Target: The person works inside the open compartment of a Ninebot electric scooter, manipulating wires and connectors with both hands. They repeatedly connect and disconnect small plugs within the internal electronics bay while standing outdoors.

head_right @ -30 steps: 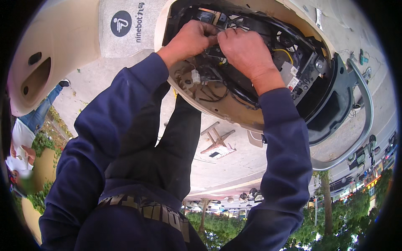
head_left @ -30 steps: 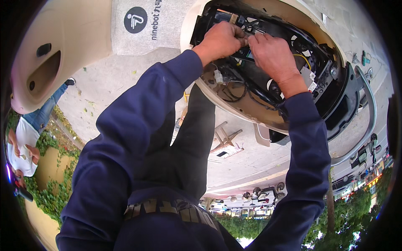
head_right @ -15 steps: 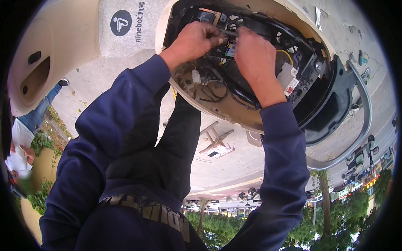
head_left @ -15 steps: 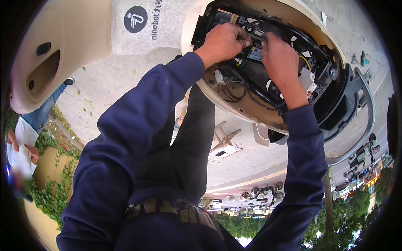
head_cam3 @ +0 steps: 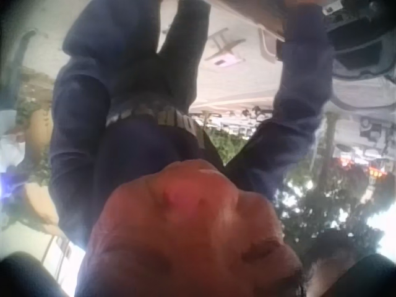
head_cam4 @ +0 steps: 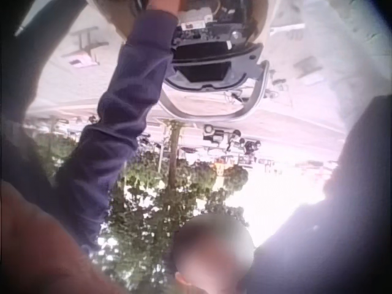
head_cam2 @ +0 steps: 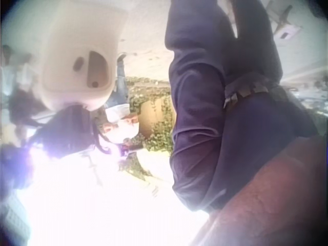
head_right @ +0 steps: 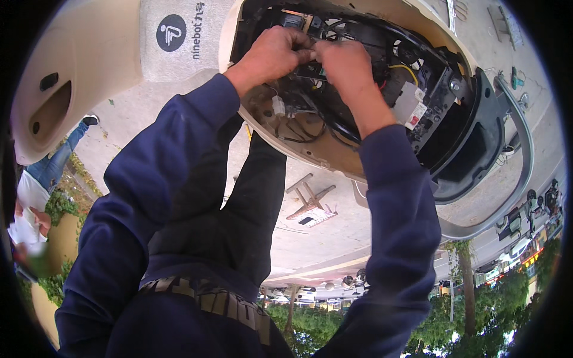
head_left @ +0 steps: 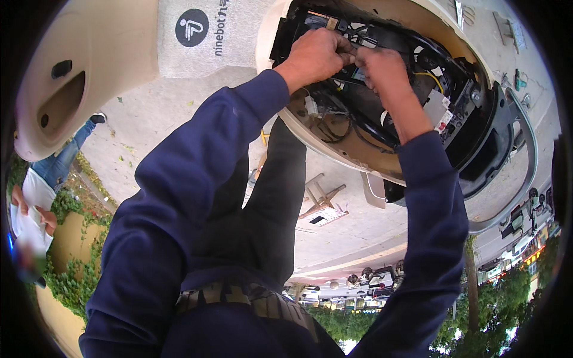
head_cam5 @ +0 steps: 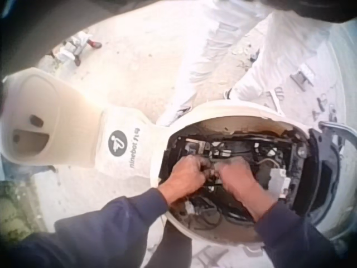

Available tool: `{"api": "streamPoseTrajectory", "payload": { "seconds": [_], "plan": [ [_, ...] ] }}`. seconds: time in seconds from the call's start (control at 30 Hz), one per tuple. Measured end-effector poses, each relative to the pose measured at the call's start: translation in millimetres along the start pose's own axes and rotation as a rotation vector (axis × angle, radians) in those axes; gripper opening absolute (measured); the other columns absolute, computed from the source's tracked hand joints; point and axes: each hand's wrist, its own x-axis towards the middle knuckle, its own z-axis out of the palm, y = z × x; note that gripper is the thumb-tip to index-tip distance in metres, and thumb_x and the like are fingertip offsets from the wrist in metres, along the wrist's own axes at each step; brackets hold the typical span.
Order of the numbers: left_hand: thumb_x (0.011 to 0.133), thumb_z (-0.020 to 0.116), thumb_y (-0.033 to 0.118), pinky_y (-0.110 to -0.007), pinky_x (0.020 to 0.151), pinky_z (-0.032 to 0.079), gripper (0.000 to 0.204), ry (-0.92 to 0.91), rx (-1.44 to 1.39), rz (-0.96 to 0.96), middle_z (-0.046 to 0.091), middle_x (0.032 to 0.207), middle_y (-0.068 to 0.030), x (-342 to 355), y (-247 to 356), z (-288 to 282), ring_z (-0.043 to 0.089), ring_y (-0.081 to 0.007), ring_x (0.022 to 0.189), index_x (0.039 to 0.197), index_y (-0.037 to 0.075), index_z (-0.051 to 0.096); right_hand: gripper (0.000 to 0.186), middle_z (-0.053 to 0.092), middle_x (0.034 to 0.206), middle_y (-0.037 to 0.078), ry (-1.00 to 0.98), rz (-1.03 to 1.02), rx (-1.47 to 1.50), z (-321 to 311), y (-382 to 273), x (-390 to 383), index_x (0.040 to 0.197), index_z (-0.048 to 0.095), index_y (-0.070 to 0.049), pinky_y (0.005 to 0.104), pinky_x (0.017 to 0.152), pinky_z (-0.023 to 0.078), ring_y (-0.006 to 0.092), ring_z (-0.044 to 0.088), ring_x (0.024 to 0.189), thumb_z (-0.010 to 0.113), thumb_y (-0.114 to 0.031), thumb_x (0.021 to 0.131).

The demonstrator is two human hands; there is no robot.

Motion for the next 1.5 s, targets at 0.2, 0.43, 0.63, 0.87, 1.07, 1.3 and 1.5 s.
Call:
{"api": "streamPoseTrajectory", "payload": {
  "seconds": [0.2, 0.43, 0.63, 0.87, 1.07, 1.3, 1.5],
  "plan": [
    [0.081, 0.072, 0.028, -0.038, 0.079, 0.054, 0.022, 0.010, -0.055, 0.028, 0.073, 0.088, -0.0113, 3.2, -11.6, 4.4, 0.069, -0.0295, 0.086, 0.097, 0.015, 0.077, 0.012, 0.060, 0.071, 0.003, 0.095, 0.029, -0.192, -2.7, -1.0, -4.9, 0.086, 0.061, -0.011, 0.0346, 0.060, 0.054, 0.0182, 0.066, 0.069, 0.063, -0.022, 0.085],
    [0.081, 0.072, 0.027, -0.038, 0.080, 0.053, 0.021, 0.019, -0.009, 0.037, 0.072, 0.088, -0.0117, 2.5, -10.5, 2.3, 0.069, -0.0296, 0.086, 0.097, 0.015, 0.077, 0.011, 0.059, 0.075, 0.002, 0.119, -0.570, -0.575, -6.0, 3.1, -0.8, 0.087, 0.060, -0.012, 0.0335, 0.059, 0.054, 0.0187, 0.066, 0.071, 0.063, -0.015, 0.077],
    [0.082, 0.072, 0.020, -0.035, 0.077, 0.052, 0.024, -0.009, -0.018, 0.020, 0.072, 0.088, -0.0158, 1.4, -6.1, -0.3, 0.069, -0.0259, 0.079, 0.101, 0.004, 0.074, 0.017, 0.060, 0.072, 0.001, 0.001, 0.058, -0.083, 3.4, -9.2, 3.0, 0.088, 0.063, -0.010, 0.0318, 0.057, 0.051, 0.0176, 0.063, 0.065, 0.065, -0.027, 0.085],
    [0.080, 0.075, 0.029, -0.038, 0.080, 0.053, 0.022, -0.003, -0.054, 0.001, 0.072, 0.087, -0.0116, 5.1, -12.9, 1.3, 0.069, -0.0294, 0.084, 0.096, 0.014, 0.077, 0.012, 0.060, 0.075, 0.000, 0.199, -0.100, -0.289, 1.2, 6.5, -2.7, 0.093, 0.059, -0.013, 0.0331, 0.059, 0.053, 0.0170, 0.064, 0.066, 0.063, -0.023, 0.087],
    [0.083, 0.074, 0.025, -0.035, 0.080, 0.052, 0.026, -0.003, -0.009, 0.029, 0.072, 0.089, -0.0146, 5.9, -14.9, 3.0, 0.068, -0.0257, 0.083, 0.100, 0.006, 0.075, 0.014, 0.060, 0.080, 0.000, 0.119, -0.575, -0.570, -6.6, 6.0, 1.2, 0.091, 0.057, -0.012, 0.0315, 0.058, 0.054, 0.0175, 0.066, 0.075, 0.063, -0.017, 0.079],
    [0.082, 0.074, 0.028, -0.037, 0.085, 0.052, 0.026, -0.043, -0.134, -0.024, 0.072, 0.093, -0.0141, 10.3, -17.8, 7.2, 0.068, -0.0283, 0.090, 0.101, 0.012, 0.076, 0.022, 0.066, 0.073, 0.013, 0.064, 0.184, 0.362, 20.2, 8.8, 13.0, 0.086, 0.064, -0.004, 0.0364, 0.058, 0.051, 0.0254, 0.067, 0.069, 0.064, -0.025, 0.083],
    [0.082, 0.074, 0.025, -0.035, 0.081, 0.052, 0.025, 0.020, -0.272, -0.098, 0.073, 0.091, -0.0141, 20.5, -29.9, 12.6, 0.069, -0.0240, 0.085, 0.102, 0.010, 0.076, 0.018, 0.066, 0.080, 0.011, 0.137, 0.310, 0.367, 17.0, 9.4, 12.7, 0.091, 0.066, -0.009, 0.0378, 0.061, 0.052, 0.0284, 0.067, 0.076, 0.064, -0.026, 0.086]
  ]
}}
